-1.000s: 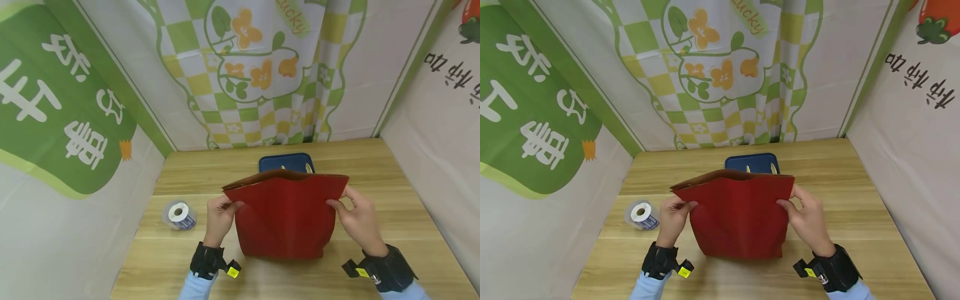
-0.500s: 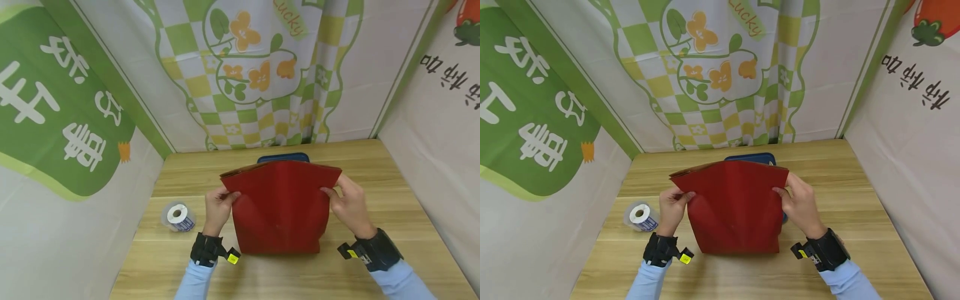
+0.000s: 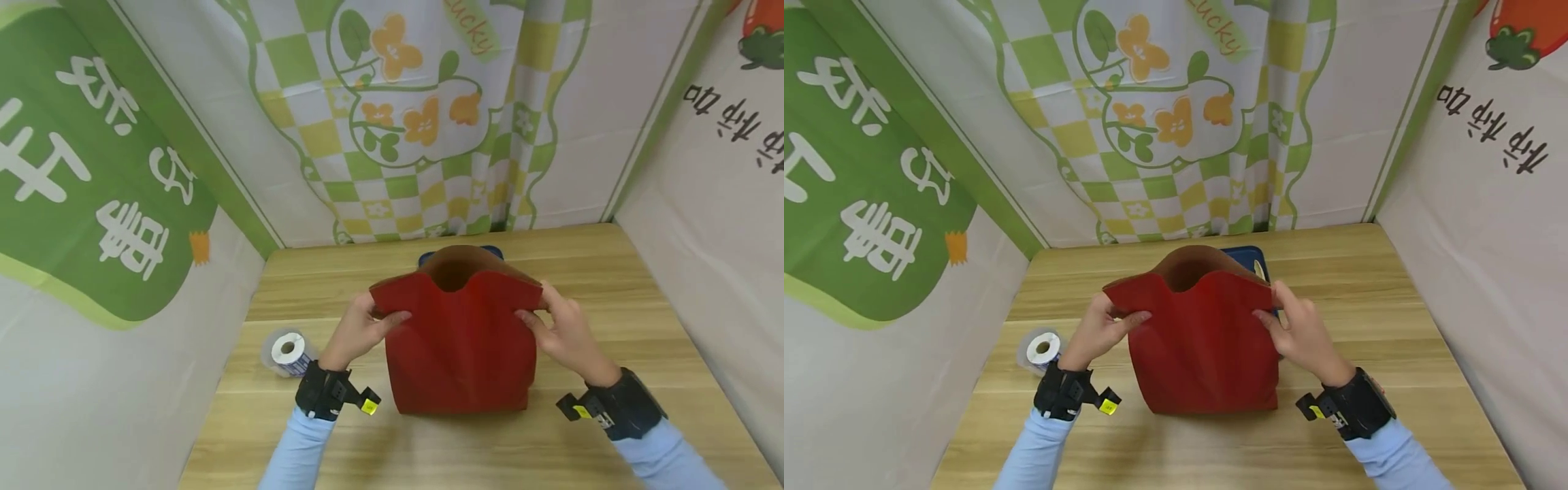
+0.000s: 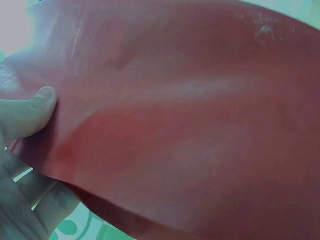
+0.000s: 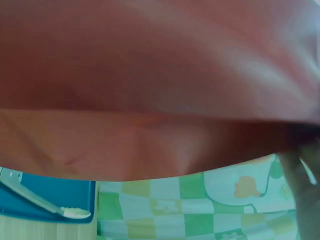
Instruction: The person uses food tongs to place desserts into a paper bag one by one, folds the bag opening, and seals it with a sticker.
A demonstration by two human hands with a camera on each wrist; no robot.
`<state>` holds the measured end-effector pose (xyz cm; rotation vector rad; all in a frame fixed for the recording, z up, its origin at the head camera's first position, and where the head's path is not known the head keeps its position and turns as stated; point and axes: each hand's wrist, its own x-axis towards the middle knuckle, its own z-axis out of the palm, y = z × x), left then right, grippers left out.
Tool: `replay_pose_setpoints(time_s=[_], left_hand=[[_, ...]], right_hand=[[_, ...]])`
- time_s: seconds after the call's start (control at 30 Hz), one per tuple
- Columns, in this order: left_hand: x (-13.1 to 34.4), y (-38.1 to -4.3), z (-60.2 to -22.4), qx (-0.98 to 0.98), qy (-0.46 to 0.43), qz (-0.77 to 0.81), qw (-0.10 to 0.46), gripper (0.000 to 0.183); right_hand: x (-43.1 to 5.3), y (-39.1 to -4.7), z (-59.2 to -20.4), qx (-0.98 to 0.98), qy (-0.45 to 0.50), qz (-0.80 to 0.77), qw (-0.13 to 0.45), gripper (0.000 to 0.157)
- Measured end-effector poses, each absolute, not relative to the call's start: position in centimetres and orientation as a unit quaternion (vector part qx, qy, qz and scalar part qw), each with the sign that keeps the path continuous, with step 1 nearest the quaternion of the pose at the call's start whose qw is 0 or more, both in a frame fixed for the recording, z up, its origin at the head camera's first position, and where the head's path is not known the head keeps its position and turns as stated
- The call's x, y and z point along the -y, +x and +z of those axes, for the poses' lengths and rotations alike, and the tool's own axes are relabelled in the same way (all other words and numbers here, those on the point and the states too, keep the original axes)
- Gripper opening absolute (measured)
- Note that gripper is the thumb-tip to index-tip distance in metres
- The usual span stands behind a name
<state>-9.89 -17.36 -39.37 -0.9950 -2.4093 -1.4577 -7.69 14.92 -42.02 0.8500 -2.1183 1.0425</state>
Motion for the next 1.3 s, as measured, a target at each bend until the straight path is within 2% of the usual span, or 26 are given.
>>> replay_pose_setpoints(time_s=[0.13, 0.33, 0.43, 0.5, 0.6, 0.67, 0.77, 0.93, 1.0, 1.07, 1.13, 1.23, 1.3], left_hand=[[18.0, -10.7, -40.3, 0.803, -0.365, -0.461, 0.097, 0.020], [18.9, -11.0, -40.4, 0.788, -0.402, -0.446, 0.138, 0.022], [19.1, -11.1, -40.1, 0.778, -0.428, -0.436, 0.150, 0.022], [19.2, -11.2, -40.1, 0.768, -0.445, -0.436, 0.149, 0.018], [19.3, -11.2, -40.1, 0.759, -0.463, -0.435, 0.140, 0.021], [19.3, -11.2, -40.2, 0.761, -0.464, -0.430, 0.140, 0.021], [19.3, -11.0, -40.4, 0.768, -0.463, -0.418, 0.143, 0.021], [19.4, -10.9, -40.7, 0.755, -0.493, -0.411, 0.135, 0.033], [19.4, -11.0, -40.8, 0.749, -0.508, -0.403, 0.136, 0.037], [19.5, -11.0, -40.6, 0.750, -0.513, -0.393, 0.138, 0.036], [19.8, -11.0, -40.4, 0.760, -0.516, -0.372, 0.132, 0.038], [20.3, -10.6, -39.6, 0.783, -0.518, -0.329, 0.100, 0.043], [20.5, -10.3, -39.0, 0.799, -0.518, -0.297, 0.075, 0.047]], right_hand=[[-15.6, -7.9, -41.5, 0.806, 0.328, 0.412, 0.270, 0.041], [-16.2, -8.1, -41.5, 0.784, 0.317, 0.450, 0.288, 0.028], [-16.3, -8.3, -41.7, 0.772, 0.325, 0.461, 0.295, 0.030], [-16.6, -8.3, -41.8, 0.760, 0.337, 0.477, 0.284, 0.035], [-17.1, -8.3, -42.3, 0.747, 0.354, 0.495, 0.267, 0.041], [-17.4, -8.3, -42.6, 0.739, 0.370, 0.499, 0.261, 0.036], [-17.8, -8.5, -43.1, 0.729, 0.409, 0.462, 0.296, 0.025], [-17.9, -8.4, -42.9, 0.710, 0.478, 0.307, 0.416, 0.027], [-18.2, -8.3, -42.8, 0.707, 0.501, 0.258, 0.428, 0.026], [-18.8, -8.0, -42.6, 0.724, 0.524, 0.236, 0.382, 0.028], [-19.4, -7.8, -42.4, 0.759, 0.533, 0.236, 0.290, 0.030], [-19.9, -7.6, -41.7, 0.808, 0.517, 0.237, 0.151, 0.047], [-20.1, -7.6, -41.3, 0.826, 0.505, 0.228, 0.099, 0.060]])
